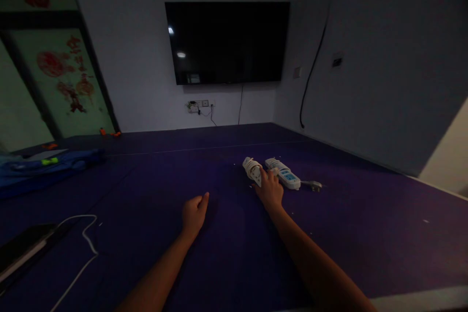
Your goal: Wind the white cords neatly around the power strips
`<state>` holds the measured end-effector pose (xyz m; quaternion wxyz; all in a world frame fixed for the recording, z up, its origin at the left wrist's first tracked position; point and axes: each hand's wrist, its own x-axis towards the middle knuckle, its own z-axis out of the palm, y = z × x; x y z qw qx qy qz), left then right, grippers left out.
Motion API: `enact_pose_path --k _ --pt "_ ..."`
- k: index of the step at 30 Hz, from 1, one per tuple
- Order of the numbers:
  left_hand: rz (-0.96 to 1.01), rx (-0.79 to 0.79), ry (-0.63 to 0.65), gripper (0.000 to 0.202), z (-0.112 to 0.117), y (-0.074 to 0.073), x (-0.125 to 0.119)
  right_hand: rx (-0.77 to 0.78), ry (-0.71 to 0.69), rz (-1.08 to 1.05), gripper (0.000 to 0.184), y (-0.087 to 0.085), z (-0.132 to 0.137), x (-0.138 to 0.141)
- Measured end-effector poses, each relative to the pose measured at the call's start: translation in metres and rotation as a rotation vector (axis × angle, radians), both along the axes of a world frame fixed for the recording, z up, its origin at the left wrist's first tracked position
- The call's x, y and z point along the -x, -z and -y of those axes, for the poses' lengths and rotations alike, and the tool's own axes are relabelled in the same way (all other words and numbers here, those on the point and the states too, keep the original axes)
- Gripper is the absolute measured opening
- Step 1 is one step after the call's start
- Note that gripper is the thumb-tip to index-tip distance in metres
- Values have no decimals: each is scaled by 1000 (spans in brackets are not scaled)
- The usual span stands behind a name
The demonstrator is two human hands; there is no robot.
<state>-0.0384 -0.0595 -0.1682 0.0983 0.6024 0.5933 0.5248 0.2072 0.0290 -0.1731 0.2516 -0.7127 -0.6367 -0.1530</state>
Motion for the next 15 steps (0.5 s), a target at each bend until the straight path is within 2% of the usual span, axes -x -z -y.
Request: enact_pose_path --k 4,8,15 --pt "-43 -16 -5 53 -2 0 0 -79 27 90 58 -4 1 4" --pt "-138 -5 0 52 -5 1 -2 -94 -3 150 52 -8 -3 6" --pt "-223 6 20 51 -13 6 -8 -90 18 166 60 -5 -12 8"
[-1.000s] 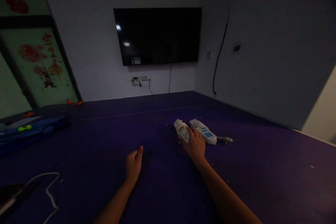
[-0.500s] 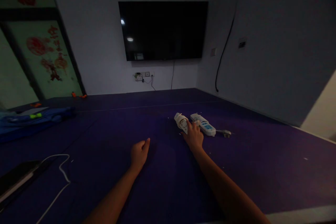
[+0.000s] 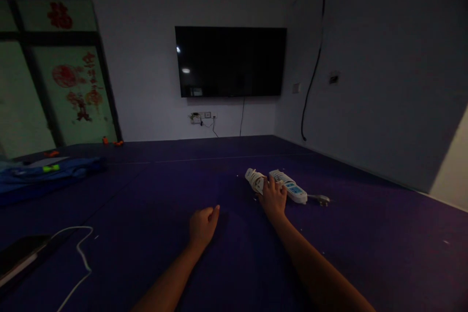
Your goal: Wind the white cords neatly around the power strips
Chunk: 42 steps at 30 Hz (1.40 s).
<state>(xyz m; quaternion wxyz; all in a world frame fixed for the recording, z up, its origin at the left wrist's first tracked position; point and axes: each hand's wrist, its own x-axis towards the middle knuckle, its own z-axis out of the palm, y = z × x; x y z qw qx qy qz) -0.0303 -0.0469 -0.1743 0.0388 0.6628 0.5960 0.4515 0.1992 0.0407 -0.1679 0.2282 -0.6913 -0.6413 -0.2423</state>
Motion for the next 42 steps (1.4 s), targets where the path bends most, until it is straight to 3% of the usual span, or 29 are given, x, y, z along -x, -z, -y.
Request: enact_pose_path --k 25,42 --pt "-65 34 17 52 -3 1 0 178 63 -192 53 -11 -3 -10" --pt "-65 43 32 53 -6 1 1 180 27 -236 52 -12 -1 -11"
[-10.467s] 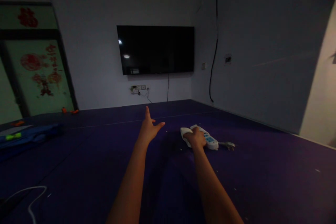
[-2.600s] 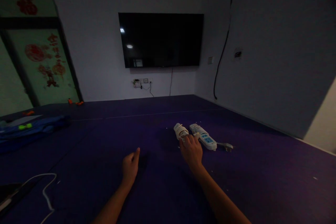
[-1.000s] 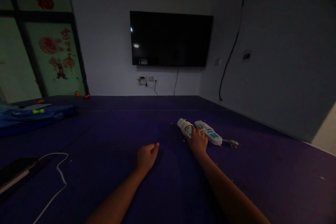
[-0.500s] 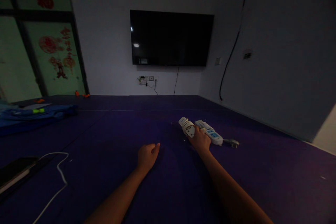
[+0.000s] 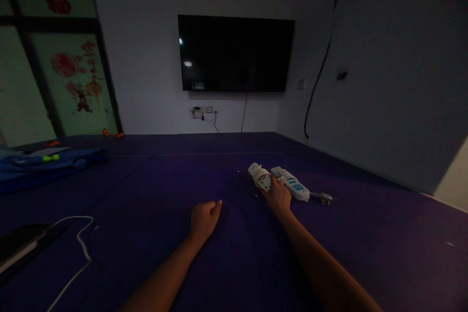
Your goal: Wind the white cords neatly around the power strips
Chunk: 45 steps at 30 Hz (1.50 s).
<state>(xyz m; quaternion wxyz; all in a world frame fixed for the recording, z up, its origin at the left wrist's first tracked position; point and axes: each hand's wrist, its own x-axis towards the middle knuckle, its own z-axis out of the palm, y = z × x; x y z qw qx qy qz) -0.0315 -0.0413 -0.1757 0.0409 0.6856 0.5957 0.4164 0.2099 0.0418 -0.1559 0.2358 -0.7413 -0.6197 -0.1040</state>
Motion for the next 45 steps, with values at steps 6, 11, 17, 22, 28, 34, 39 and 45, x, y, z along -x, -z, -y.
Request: enact_pose_path --k 6,11,17,22,28,34,39,45 --pt "-12 -1 -8 53 0 2 1 -6 2 -10 54 0 1 0" --pt "-15 -15 -6 52 -1 3 1 15 19 -17 52 -3 1 0" --pt "-17 -25 3 52 -1 2 1 28 -11 -13 55 -4 -1 -4" --pt "-21 -6 -1 52 0 1 1 0 -55 -6 55 -1 -3 -7" --pt "-33 -20 0 52 0 1 2 -35 -91 -28 54 1 -3 -8" --pt "-37 -22 6 52 1 0 1 -51 -98 -53 52 2 -3 -9" --pt "-19 -16 5 51 0 0 1 -47 -96 -61 53 4 -5 -10" --pt "-17 -12 10 51 0 0 1 -40 -88 -53 55 6 -7 -11"
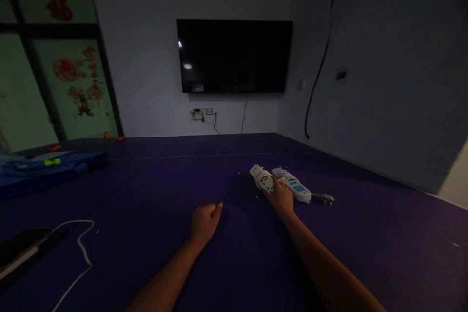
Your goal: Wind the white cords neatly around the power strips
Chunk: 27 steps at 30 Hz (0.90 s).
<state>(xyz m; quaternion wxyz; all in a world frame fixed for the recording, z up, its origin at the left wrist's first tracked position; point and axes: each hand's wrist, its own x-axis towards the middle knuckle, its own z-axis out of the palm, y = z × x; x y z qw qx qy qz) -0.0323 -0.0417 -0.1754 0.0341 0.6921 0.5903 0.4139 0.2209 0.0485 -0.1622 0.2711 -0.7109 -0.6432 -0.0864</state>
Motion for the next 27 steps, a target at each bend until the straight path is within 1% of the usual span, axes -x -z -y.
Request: enact_pose_path --k 6,10,12,15,18,20,23,25,27 --pt "7 1 8 51 0 1 0 -32 -5 -21 55 0 0 0" --pt "12 -4 6 51 0 1 0 -104 3 -49 55 0 0 1" --pt "24 -4 12 51 0 0 0 -155 -23 -65 56 -1 2 3" --pt "77 -14 28 52 2 -1 1 -238 -105 -142 57 -6 9 10" --pt "202 -26 35 52 5 -6 1 -324 -186 -341 59 -18 24 27" --pt "315 -18 49 51 8 -11 0 -357 -223 -580 64 -30 38 44" --pt "514 9 114 50 14 -21 -1 -270 -426 -997 64 -46 63 71" --pt "653 46 167 58 19 -26 0 -169 -556 -1182 61 -50 79 84" --pt "761 107 233 68 24 -29 1 -85 -654 -1309 57 -49 93 94"
